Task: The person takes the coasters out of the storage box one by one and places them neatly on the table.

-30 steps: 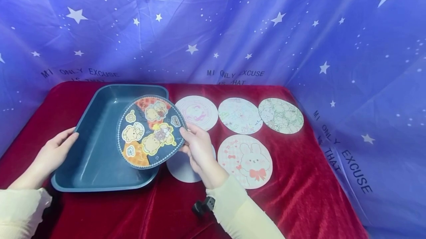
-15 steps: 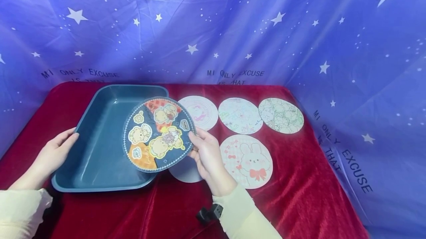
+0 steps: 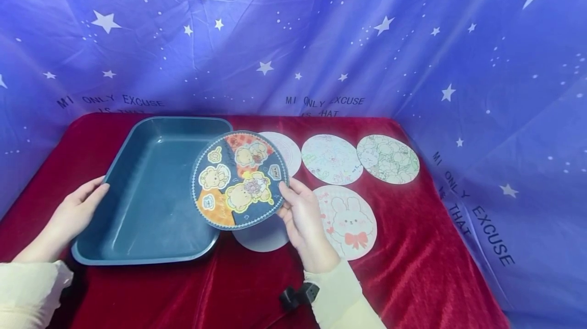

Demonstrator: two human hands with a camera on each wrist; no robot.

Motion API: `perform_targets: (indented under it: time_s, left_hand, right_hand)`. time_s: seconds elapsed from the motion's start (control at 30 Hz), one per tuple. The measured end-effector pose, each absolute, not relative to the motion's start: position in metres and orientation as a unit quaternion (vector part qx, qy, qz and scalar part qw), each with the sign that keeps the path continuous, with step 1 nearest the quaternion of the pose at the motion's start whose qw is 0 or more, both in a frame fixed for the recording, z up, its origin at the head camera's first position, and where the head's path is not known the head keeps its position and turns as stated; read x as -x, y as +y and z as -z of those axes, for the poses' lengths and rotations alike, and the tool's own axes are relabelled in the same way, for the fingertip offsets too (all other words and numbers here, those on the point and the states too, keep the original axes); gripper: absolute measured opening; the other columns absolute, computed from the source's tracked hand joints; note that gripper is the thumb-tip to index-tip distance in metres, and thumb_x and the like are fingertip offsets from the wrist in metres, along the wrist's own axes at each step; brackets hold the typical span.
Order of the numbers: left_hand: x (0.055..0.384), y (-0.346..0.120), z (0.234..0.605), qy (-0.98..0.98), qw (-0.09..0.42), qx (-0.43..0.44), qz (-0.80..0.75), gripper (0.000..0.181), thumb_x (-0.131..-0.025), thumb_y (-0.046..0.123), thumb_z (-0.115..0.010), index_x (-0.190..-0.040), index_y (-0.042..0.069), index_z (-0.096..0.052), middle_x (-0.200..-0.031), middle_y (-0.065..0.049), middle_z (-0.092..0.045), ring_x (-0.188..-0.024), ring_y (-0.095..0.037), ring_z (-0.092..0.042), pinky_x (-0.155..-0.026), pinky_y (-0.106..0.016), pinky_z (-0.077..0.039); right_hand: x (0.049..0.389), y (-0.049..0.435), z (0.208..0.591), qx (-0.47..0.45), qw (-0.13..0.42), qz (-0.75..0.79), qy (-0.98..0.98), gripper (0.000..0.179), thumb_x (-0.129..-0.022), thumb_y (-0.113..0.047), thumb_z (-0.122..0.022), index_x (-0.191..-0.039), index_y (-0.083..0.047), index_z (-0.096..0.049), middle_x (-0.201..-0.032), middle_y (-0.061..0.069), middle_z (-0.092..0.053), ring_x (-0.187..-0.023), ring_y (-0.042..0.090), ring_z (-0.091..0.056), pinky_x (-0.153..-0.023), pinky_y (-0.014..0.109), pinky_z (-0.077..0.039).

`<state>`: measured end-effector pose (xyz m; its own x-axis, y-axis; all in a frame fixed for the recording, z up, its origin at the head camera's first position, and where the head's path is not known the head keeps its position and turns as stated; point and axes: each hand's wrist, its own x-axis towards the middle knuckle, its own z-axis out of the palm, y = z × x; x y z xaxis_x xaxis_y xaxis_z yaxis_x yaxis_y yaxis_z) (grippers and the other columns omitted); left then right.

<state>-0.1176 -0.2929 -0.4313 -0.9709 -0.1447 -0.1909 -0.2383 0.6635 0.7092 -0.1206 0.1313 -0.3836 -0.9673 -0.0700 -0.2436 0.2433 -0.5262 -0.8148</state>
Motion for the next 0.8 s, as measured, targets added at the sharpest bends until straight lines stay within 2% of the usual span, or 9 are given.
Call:
perform_targets:
  time_s: [0.1, 0.3, 0.47, 0.6, 0.8]
  left_hand:
    - [0.118, -0.293, 0.431, 0.910, 0.055, 0.104, -0.397, 0.067, -0.107, 0.044, -0.027, -0.154, -0.003, -0.022, -0.147, -0.042, -0.030, -0.125, -0.061, -0.038, -0.096, -0.076, -0.037]
    - [0.118, -0.293, 0.432, 0.910, 0.049, 0.102, -0.400, 0.067, -0.107, 0.044, -0.027, -0.154, -0.003, -0.023, -0.147, -0.042, -0.030, -0.125, -0.060, -0.039, -0.097, -0.076, -0.037]
    - [0.118, -0.292, 0.432, 0.909, 0.051, 0.102, -0.400, 0.067, -0.107, 0.044, -0.027, -0.154, -0.003, -0.022, -0.148, -0.041, -0.030, -0.125, -0.060, -0.038, -0.097, -0.076, -0.037]
    - [0.117, -0.292, 0.432, 0.909, 0.054, 0.105, -0.400, 0.067, -0.107, 0.045, -0.026, -0.155, -0.002, -0.021, -0.148, -0.041, -0.030, -0.125, -0.060, -0.039, -0.096, -0.076, -0.037]
    - [0.117, -0.292, 0.433, 0.910, 0.053, 0.105, -0.398, 0.067, -0.107, 0.045, -0.026, -0.155, -0.002, -0.021, -0.148, -0.042, -0.030, -0.125, -0.060, -0.039, -0.097, -0.076, -0.037]
  right_hand:
    - [0.122, 0.138, 0.385, -0.098, 0.081, 0.870, 0.477, 0.029, -0.105, -0.001, -0.038, -0.131, 0.002, -0.050, -0.092, 0.001, -0.075, -0.081, 0.008, -0.073, -0.071, 0.023, -0.061]
    - [0.123, 0.151, 0.386, -0.097, 0.076, 0.878, 0.462, 0.036, -0.106, -0.003, -0.034, -0.141, 0.004, -0.038, -0.101, 0.000, -0.073, -0.091, 0.007, -0.072, -0.078, 0.022, -0.060]
    - [0.121, 0.164, 0.387, -0.092, 0.065, 0.893, 0.436, 0.027, -0.106, -0.004, -0.034, -0.131, -0.002, -0.045, -0.106, 0.001, -0.072, -0.096, 0.008, -0.071, -0.082, 0.022, -0.059]
    - [0.120, 0.173, 0.388, -0.090, 0.060, 0.898, 0.427, 0.025, -0.106, -0.006, -0.036, -0.129, -0.005, -0.047, -0.107, 0.001, -0.073, -0.098, 0.007, -0.071, -0.084, 0.022, -0.058]
    - [0.120, 0.183, 0.390, -0.106, 0.058, 0.897, 0.425, 0.032, -0.106, -0.007, -0.036, -0.138, -0.002, -0.038, -0.106, 0.001, -0.073, -0.097, 0.007, -0.071, -0.083, 0.021, -0.058]
